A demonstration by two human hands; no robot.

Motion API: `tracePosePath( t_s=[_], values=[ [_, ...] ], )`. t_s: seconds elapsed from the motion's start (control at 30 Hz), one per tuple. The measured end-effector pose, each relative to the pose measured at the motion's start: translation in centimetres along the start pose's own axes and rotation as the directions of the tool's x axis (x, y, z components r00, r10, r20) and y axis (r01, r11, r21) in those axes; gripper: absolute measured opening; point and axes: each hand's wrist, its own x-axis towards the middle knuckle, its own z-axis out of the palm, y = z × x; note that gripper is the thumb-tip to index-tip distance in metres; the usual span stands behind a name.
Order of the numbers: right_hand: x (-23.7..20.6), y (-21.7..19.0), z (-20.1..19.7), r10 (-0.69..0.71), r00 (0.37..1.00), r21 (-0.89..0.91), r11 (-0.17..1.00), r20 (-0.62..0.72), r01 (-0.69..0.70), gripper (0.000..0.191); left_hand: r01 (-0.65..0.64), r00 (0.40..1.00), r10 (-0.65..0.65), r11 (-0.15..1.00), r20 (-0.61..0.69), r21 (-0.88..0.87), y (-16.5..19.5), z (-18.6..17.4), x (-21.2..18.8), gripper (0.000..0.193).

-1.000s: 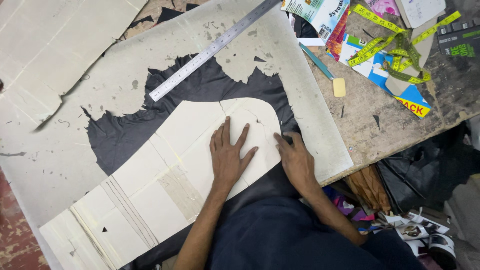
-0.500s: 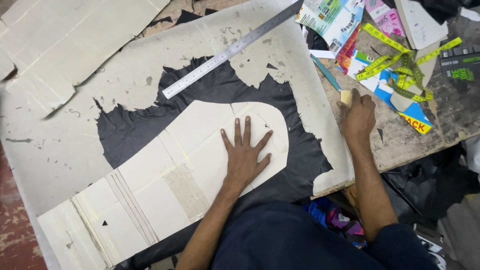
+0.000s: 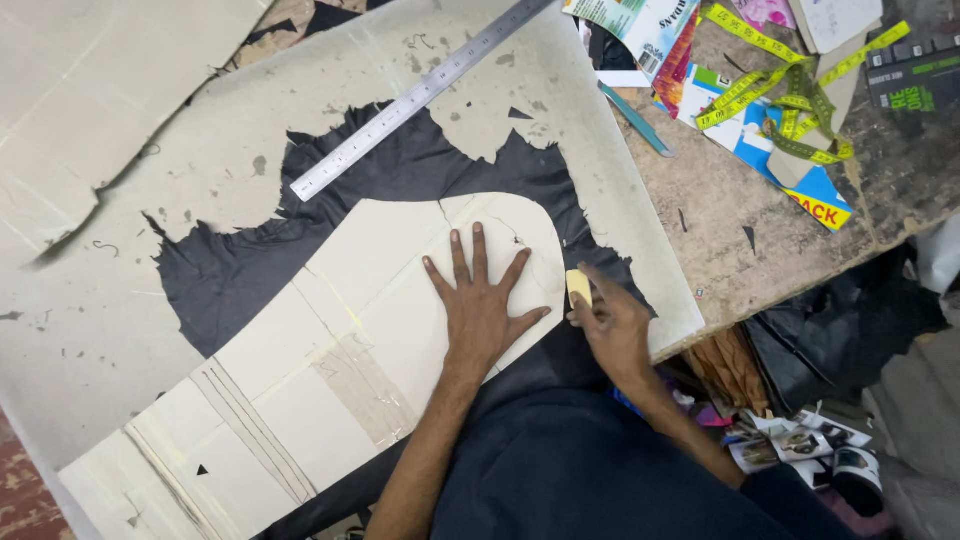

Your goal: The person clears a worktable of small fabric scraps, then lays out a large piece of black fabric. They consult a reference photo of a jacket, smooth the fabric, and place a cardboard pattern on top. Using a ruler and chalk, they trace the pattern onto the fabric.

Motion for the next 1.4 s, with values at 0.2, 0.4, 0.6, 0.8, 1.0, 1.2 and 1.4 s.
tracePosePath(
  t_s=[0.2,0.4,0.6,0.8,1.0,1.2,1.4],
  values=[
    [-1.9,0.1,0.9,0.038,0.997,-0.033,0.999,-0.068,-0.041,0.042,0.018,1.000,-0.018,1.000,0.009,-0.016,0.7,0.0,0.1,0.095],
    [-3.1,0.7,1.9,0.025,0.997,-0.062,0.998,-0.074,-0.029,0.041,0.045,0.998,-0.043,0.998,0.035,-0.040,1.1,-0.1,0.2,0.096],
    [-2.9,0.9,2.3,-0.086,0.988,-0.174,0.983,-0.129,0.063,0.043,0.040,0.998,-0.039,0.999,0.043,-0.036,0.9,0.4,0.4,0.097],
    [-0.7,1.0,2.6,-0.157,0.980,-0.259,0.958,-0.120,0.122,0.051,0.037,0.997,-0.034,0.998,0.069,-0.043,0.7,0.6,0.4,0.097],
    [5.3,0.3,2.5,-0.269,0.960,-0.328,0.916,-0.078,0.230,0.048,0.033,0.998,-0.030,0.998,0.050,-0.049,0.8,-0.1,0.5,0.095],
    [11.1,-1.2,3.1,-0.407,0.911,-0.400,0.826,0.062,0.396,0.036,0.046,0.997,-0.044,0.998,0.057,-0.049,1.0,-1.1,0.6,0.095],
    [14.5,-2.2,4.3,-0.567,0.794,-0.476,0.649,0.217,0.593,0.025,0.046,0.998,-0.045,0.998,0.044,-0.037,0.7,-1.3,0.6,0.096]
  ],
)
